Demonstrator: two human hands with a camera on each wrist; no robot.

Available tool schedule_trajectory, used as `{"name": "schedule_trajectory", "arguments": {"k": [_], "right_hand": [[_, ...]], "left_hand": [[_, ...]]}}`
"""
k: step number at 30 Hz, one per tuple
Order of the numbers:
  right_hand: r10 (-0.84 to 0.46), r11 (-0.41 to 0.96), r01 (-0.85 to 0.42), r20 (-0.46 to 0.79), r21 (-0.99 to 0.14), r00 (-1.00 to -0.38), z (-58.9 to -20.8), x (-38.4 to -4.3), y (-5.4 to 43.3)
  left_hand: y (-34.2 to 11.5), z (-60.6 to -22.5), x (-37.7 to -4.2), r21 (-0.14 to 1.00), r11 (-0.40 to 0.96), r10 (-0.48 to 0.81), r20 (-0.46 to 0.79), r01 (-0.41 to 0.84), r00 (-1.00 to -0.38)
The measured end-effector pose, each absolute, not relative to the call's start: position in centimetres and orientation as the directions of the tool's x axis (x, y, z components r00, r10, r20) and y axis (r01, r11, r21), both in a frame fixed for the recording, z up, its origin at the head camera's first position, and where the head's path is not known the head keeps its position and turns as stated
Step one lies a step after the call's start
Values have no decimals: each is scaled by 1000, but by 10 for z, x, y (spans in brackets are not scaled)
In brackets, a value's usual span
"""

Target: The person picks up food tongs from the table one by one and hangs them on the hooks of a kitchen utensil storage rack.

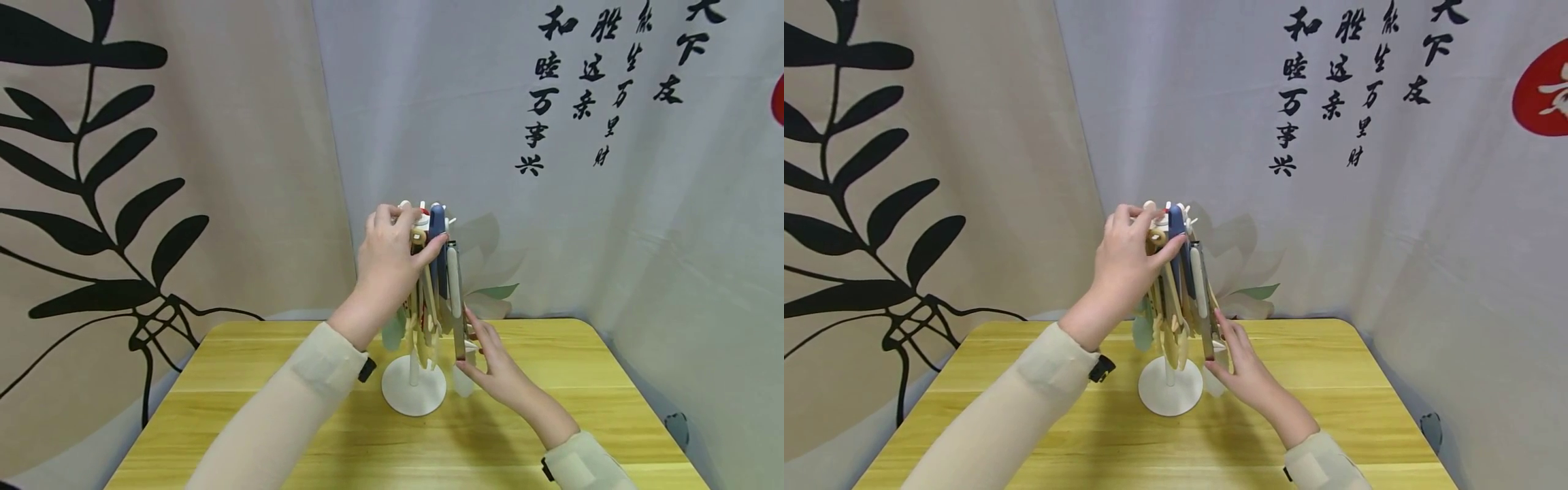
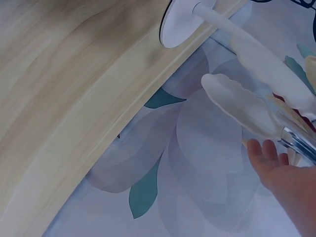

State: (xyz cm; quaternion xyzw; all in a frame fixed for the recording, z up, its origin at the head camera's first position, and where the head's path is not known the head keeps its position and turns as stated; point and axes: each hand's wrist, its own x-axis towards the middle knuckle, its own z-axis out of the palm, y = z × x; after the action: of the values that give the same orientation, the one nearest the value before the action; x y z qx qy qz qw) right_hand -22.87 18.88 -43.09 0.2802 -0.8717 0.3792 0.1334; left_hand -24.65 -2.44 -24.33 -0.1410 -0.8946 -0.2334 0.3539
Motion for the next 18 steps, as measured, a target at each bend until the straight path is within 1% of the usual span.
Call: {"name": "schedule_trajectory", "arguments": {"k": [2,4,10,13,16,18], "right_hand": [[-391,562,-586,437,-583,-810,-430,-229,189],[-393,566,-581,428,-585,-814,-429,-229,189],[-395,565,-555,390,-611,-832,-425,-230,195],[-396,568,-552,384,-611,-834,-424,-231,201],[-395,586,-541,371,-603,-841,-422,-230,207],[-396,601,-531,355,-597,-847,-420,-229,213]], "left_hand": [[-27,-244,-246,364,821,83,686,440,-723],[-31,-244,-245,406,782,80,686,472,-723],[-51,-253,-245,483,662,62,726,573,-685],[-65,-261,-245,507,617,56,734,602,-676],[-80,-273,-245,519,606,65,723,603,-688],[-90,-283,-244,532,612,69,700,585,-710]]}}
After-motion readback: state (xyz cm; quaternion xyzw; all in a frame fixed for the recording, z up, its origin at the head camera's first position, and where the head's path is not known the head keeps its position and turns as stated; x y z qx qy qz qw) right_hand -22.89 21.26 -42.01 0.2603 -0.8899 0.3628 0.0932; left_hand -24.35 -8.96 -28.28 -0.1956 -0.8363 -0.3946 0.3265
